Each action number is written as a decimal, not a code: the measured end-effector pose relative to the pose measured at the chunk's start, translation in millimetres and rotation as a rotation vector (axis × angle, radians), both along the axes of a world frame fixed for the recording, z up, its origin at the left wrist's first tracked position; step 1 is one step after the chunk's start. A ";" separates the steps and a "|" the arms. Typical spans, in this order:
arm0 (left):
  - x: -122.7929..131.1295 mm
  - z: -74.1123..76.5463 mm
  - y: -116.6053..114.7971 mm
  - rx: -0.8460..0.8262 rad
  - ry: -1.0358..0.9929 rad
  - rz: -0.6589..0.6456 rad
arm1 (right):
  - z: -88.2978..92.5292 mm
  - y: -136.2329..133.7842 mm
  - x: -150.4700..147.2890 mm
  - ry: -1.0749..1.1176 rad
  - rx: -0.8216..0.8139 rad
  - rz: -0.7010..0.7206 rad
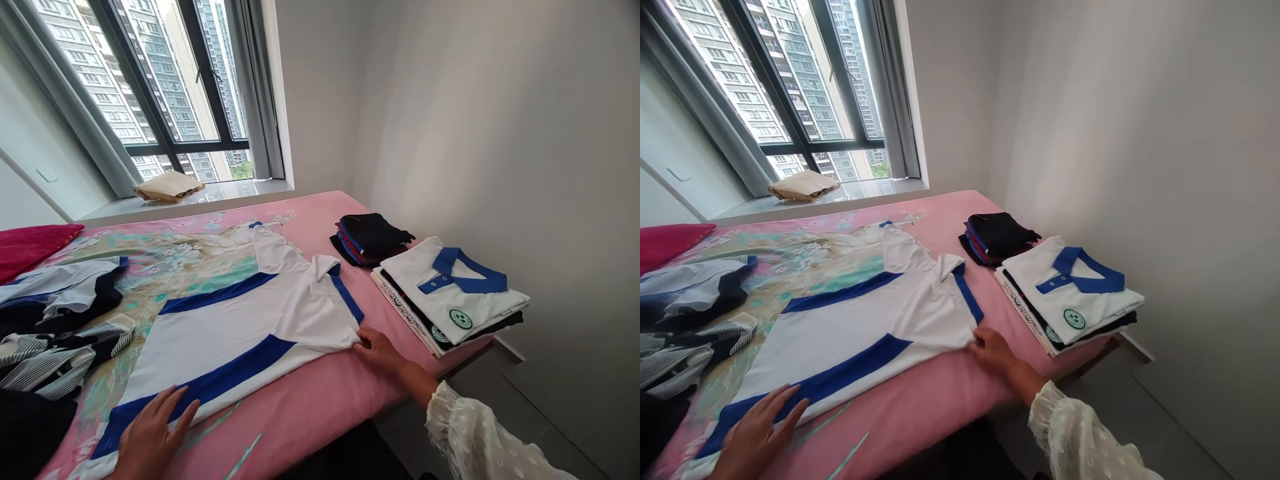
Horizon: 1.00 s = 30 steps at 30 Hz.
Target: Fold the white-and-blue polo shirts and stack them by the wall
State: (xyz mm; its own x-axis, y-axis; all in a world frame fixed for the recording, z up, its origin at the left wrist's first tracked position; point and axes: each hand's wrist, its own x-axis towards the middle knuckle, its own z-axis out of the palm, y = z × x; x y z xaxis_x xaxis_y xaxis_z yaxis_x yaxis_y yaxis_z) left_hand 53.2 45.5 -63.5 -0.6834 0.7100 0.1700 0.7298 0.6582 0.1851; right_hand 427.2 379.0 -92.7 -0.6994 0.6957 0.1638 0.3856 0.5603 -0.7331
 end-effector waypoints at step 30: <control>81.7 128.7 380.6 0.750 -0.772 -0.032 | -4.6 5.0 7.7 0.166 -0.020 0.008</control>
